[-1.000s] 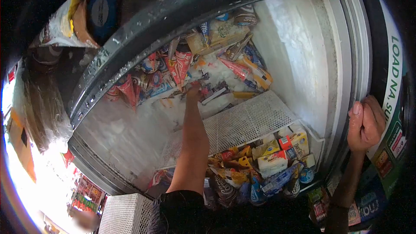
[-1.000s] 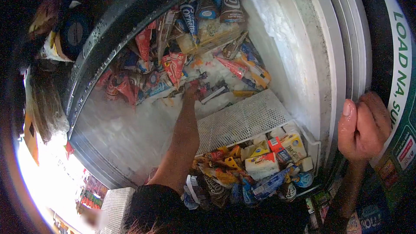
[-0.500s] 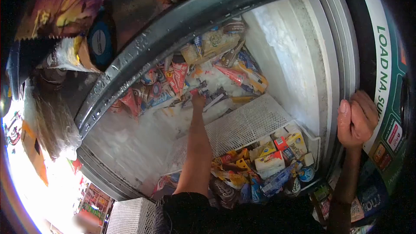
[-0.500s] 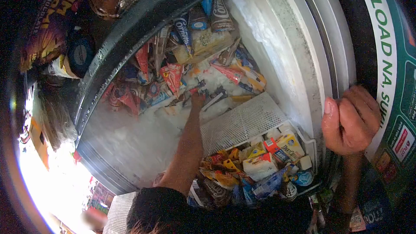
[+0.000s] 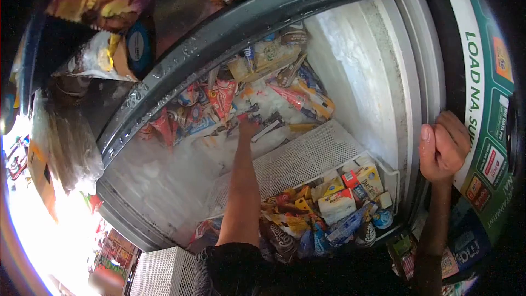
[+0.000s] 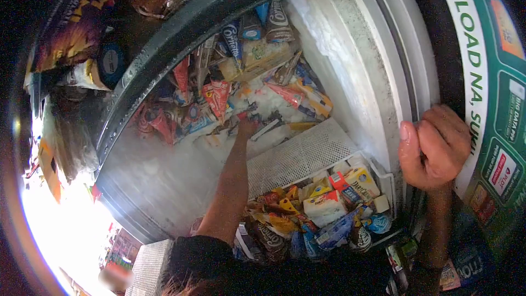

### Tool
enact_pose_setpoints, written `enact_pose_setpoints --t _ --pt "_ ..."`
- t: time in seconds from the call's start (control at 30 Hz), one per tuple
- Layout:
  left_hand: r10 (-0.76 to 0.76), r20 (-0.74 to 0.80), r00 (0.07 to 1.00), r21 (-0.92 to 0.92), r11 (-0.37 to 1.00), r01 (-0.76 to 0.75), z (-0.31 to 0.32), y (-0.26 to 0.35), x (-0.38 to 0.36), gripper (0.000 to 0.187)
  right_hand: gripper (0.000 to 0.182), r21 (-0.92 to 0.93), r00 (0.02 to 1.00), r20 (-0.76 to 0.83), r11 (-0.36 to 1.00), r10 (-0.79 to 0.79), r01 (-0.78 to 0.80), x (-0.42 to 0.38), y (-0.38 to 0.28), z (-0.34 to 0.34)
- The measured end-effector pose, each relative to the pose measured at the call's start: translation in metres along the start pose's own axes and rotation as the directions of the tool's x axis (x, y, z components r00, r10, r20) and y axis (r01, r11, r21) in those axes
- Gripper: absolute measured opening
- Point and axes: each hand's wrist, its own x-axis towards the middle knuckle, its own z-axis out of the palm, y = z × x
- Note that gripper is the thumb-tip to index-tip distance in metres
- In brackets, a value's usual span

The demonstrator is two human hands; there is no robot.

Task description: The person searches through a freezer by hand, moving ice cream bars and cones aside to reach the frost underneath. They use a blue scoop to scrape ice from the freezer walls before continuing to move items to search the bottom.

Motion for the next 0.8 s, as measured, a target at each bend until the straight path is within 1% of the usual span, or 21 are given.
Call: enact_pose_setpoints --t 0.03,0.07,0.13,0.17,0.2,0.23,0.27,0.33,0.37,0.4,0.43,0.47,0.53,0.57,0.6,0.63,0.67,0.7,0.73,0.77,0.8 --pt "-0.016 0.163 0.987 0.042 0.999 0.009 0.004 -0.001 0.01 0.02 0.022 0.02 1.0 0.017 1.0 0.003 -0.003 0.0 0.0 -0.002" --pt "-0.001 0.155 0.988 0.043 0.999 -0.006 0.006 -0.002 0.02 0.02 0.022 0.037 1.0 0.03 0.999 0.01 -0.011 0.0 0.001 -0.002" --pt "0.154 0.038 0.987 0.237 0.958 -0.159 0.012 -0.01 0.007 0.023 0.022 0.042 1.0 0.006 0.999 0.002 -0.002 -0.001 0.002 -0.001" --pt "0.155 0.042 0.987 0.242 0.957 -0.161 0.012 -0.015 0.009 0.023 0.022 0.047 0.999 -0.028 0.999 -0.016 0.017 0.0 0.003 0.002" --pt "0.032 0.082 0.996 0.104 0.994 -0.041 -0.005 0.0 0.0 0.025 0.022 0.054 1.0 -0.023 0.998 -0.012 0.013 -0.001 0.002 0.004" --pt "-0.085 0.134 0.987 -0.037 0.995 0.09 -0.013 0.012 -0.003 0.027 0.023 0.032 1.0 -0.018 0.999 0.001 0.0 0.0 0.002 0.004" --pt "-0.09 0.135 0.987 -0.041 0.995 0.096 -0.009 0.008 0.003 0.027 0.023 0.01 1.0 -0.016 1.0 0.012 -0.012 0.0 0.001 0.003" --pt "-0.207 0.339 0.918 0.036 0.978 0.207 -0.016 -0.001 0.013 0.033 0.024 0.013 1.0 -0.006 1.0 0.01 -0.01 0.001 -0.002 0.003" --pt "-0.206 0.328 0.922 0.029 0.978 0.208 -0.028 -0.001 0.007 0.033 0.025 0.005 1.0 -0.003 1.0 0.01 -0.01 0.003 -0.002 0.001" --pt "-0.136 0.359 0.923 0.16 0.984 0.083 -0.055 0.014 -0.011 0.03 0.025 0.003 1.0 -0.006 1.0 -0.002 0.002 0.003 -0.001 0.0" --pt "-0.076 0.4 0.914 0.286 0.957 -0.045 -0.075 0.023 -0.026 0.027 0.026 0.012 1.0 -0.028 1.0 -0.007 0.007 0.003 -0.001 0.001" --pt "-0.082 0.39 0.917 0.282 0.959 -0.035 -0.085 0.022 -0.032 0.027 0.027 0.024 0.999 -0.05 1.0 -0.013 0.014 0.003 -0.002 0.001" --pt "-0.133 0.582 0.802 0.334 0.939 -0.086 -0.104 0.009 -0.032 0.02 0.027 0.017 0.999 -0.035 1.0 0.01 -0.01 0.002 -0.004 -0.002" --pt "0.036 0.73 0.682 0.26 0.909 -0.327 -0.11 -0.001 -0.025 0.018 0.027 0.017 0.998 -0.06 1.0 0.008 -0.007 0.002 -0.005 -0.002" --pt "0.037 0.716 0.697 0.264 0.91 -0.321 -0.121 0.019 -0.03 0.018 0.027 0.015 0.996 -0.088 1.0 0.002 0.0 0.001 -0.006 -0.002" --pt "-0.168 0.648 0.743 0.266 0.964 -0.014 -0.136 0.055 -0.038 0.017 0.027 0.014 0.994 -0.106 1.0 -0.018 0.02 0.001 -0.006 -0.002" --pt "-0.373 0.584 0.721 0.231 0.928 0.293 -0.151 0.089 -0.048 0.017 0.027 0.018 0.992 -0.125 1.0 -0.011 0.013 0.0 -0.007 -0.002" --pt "-0.371 0.569 0.734 0.218 0.929 0.3 -0.165 0.115 -0.056 0.017 0.027 0.022 0.99 -0.141 1.0 -0.005 0.008 -0.002 -0.008 -0.002" --pt "-0.306 0.577 0.758 0.102 0.947 0.305 -0.178 0.139 -0.065 0.018 0.027 0.023 0.988 -0.153 0.999 -0.03 0.034 -0.003 -0.008 -0.003" --pt "-0.24 0.572 0.784 -0.015 0.953 0.302 -0.188 0.157 -0.074 0.02 0.028 0.034 0.986 -0.165 0.999 -0.015 0.021 -0.005 -0.008 -0.002" --pt "-0.237 0.545 0.804 -0.03 0.953 0.301 -0.189 0.165 -0.077 0.02 0.028 0.044 0.983 -0.183 0.999 -0.003 0.011 -0.006 -0.008 -0.002"
